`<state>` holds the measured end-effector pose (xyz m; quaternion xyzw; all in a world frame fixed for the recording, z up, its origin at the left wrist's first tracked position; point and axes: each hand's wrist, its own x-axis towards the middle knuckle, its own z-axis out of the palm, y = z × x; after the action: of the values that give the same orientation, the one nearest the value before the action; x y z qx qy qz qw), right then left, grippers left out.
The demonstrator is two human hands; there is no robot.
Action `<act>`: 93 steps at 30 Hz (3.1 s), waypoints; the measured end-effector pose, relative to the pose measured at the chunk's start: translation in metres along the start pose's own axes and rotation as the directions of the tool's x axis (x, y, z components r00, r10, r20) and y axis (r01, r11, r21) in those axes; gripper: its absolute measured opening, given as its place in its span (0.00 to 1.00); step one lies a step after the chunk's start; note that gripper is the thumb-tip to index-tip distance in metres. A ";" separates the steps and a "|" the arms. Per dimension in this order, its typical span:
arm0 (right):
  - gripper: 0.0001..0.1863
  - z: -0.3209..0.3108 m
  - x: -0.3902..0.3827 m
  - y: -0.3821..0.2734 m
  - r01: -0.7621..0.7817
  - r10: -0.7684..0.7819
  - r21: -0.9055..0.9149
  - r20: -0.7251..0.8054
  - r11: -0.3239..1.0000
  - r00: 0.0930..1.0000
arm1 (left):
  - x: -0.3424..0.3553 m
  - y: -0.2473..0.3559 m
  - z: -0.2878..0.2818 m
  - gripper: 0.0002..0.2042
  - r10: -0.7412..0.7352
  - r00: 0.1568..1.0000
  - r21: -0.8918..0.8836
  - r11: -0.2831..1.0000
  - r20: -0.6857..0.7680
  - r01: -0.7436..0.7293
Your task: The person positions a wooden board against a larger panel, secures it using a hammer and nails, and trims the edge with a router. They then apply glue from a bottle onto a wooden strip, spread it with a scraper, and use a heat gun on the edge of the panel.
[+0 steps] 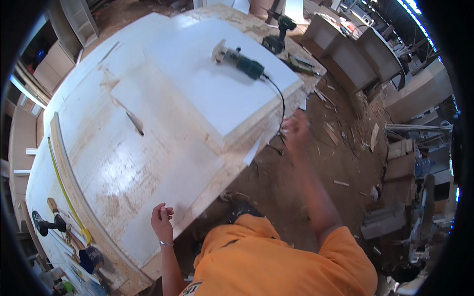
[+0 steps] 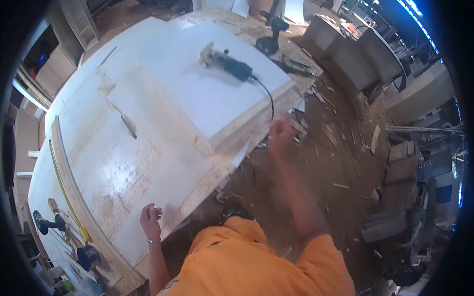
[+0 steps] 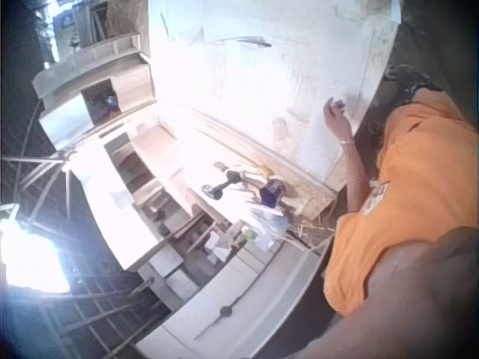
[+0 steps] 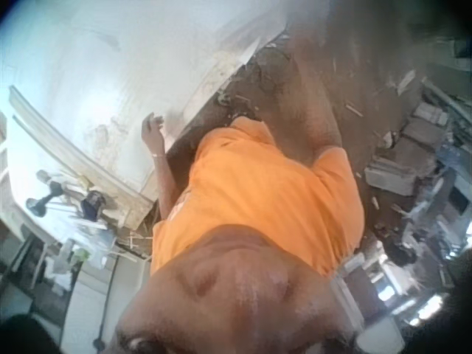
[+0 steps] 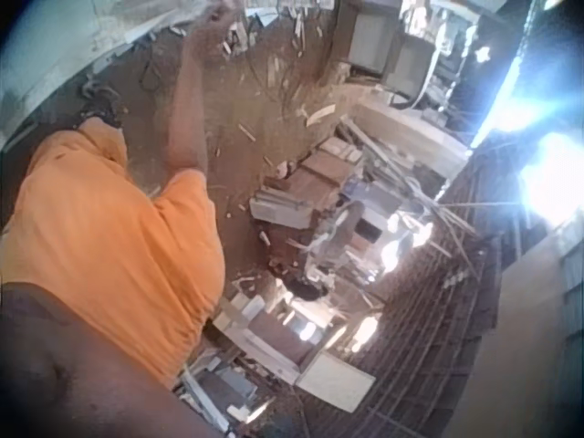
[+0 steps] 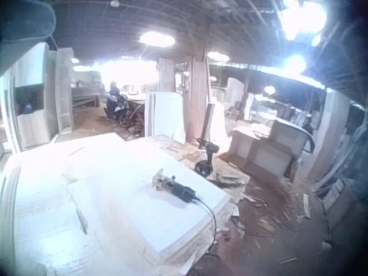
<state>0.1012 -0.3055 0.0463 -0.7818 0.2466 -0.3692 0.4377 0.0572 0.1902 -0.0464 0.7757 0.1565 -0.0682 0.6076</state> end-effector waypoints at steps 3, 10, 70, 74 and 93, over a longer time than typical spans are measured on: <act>0.19 -0.006 0.156 0.046 0.202 -0.217 -0.343 -0.005 0.917 0.976 | 0.023 0.075 0.053 0.12 0.156 0.987 0.059 0.986 -0.035 -0.154; 0.28 0.128 0.257 0.179 0.448 -0.358 0.054 0.690 0.892 0.629 | 0.052 0.112 0.229 0.24 0.064 0.992 0.472 0.875 0.113 -0.110; 0.30 0.192 -0.418 -0.298 0.478 0.066 0.052 0.972 0.877 -0.227 | 0.287 -0.090 -0.754 0.32 0.327 0.599 0.558 0.792 -0.731 0.248; 0.31 0.178 -0.402 -0.302 0.563 0.162 -0.109 0.986 0.819 -0.045 | 0.292 -0.093 -0.829 0.34 -0.004 0.762 0.062 0.996 -0.647 0.058; 0.46 0.115 -0.302 -0.247 0.073 0.087 -0.163 0.793 0.984 0.603 | -0.041 0.128 -0.134 0.31 -0.048 0.724 -0.318 0.877 0.688 0.360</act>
<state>0.0254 0.0886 0.1121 -0.8991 0.0606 0.0434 0.4314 0.0490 0.2851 0.1175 0.5237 0.0289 -0.3699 0.7668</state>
